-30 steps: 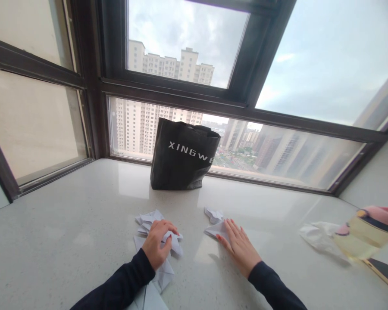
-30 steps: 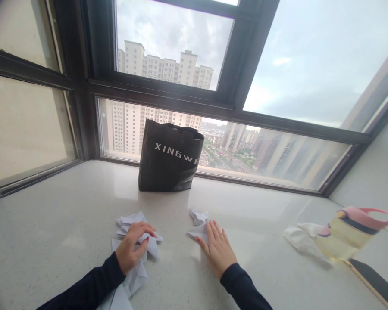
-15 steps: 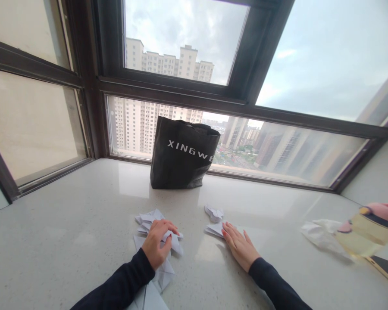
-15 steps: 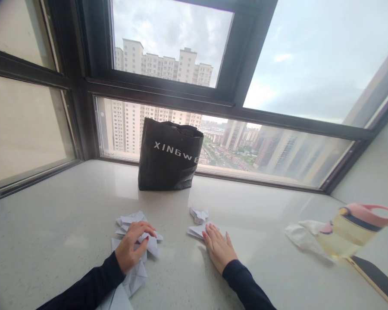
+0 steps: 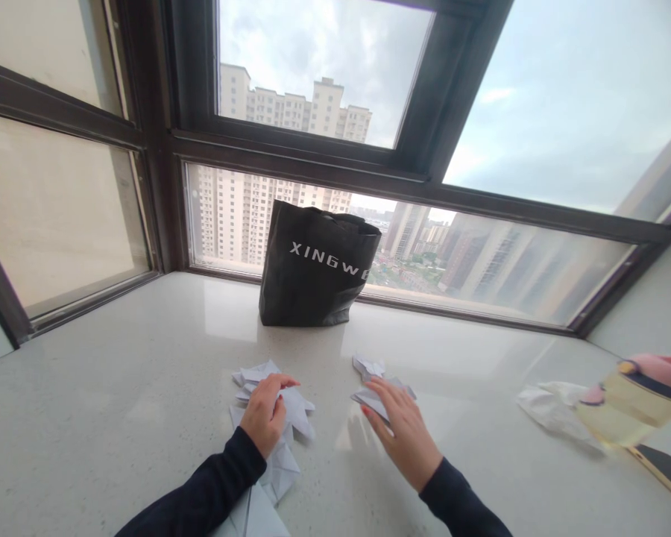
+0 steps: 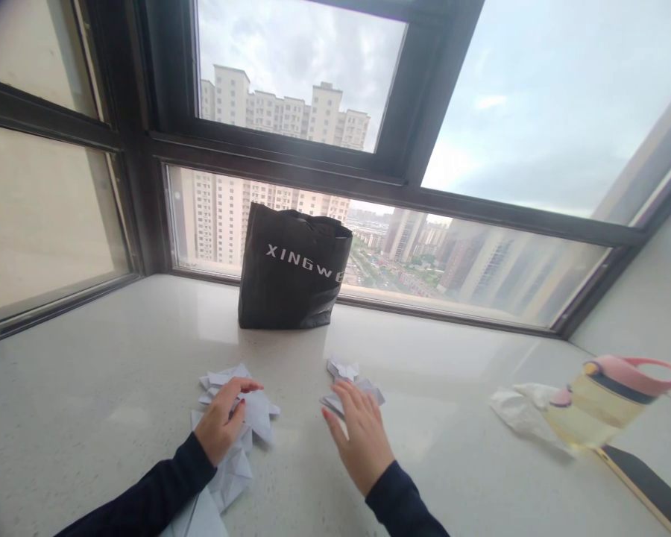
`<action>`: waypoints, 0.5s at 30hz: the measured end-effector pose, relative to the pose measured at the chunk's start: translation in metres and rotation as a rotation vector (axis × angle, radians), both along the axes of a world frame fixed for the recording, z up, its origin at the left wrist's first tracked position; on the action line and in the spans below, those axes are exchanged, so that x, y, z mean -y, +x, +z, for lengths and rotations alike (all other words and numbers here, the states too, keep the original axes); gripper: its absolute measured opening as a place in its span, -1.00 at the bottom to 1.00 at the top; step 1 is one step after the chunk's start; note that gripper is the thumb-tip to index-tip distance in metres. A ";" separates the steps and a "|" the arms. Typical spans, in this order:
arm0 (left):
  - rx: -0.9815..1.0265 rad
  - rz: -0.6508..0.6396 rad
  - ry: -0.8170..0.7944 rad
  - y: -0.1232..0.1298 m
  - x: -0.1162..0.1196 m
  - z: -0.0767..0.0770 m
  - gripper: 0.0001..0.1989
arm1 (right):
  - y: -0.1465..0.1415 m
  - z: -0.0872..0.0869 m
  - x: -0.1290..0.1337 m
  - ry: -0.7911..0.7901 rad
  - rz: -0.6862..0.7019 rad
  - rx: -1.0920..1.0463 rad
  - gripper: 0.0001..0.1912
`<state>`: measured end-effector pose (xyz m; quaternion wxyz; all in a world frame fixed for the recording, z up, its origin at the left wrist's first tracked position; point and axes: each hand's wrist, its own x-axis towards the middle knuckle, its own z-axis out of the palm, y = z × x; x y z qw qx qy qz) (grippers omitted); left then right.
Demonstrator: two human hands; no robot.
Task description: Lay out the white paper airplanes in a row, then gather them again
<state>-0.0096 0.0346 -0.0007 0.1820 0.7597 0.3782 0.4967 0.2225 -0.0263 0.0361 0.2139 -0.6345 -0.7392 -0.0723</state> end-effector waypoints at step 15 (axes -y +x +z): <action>0.055 0.143 0.178 -0.003 0.012 0.022 -0.76 | -0.072 0.009 -0.019 -0.129 0.197 -0.173 -0.79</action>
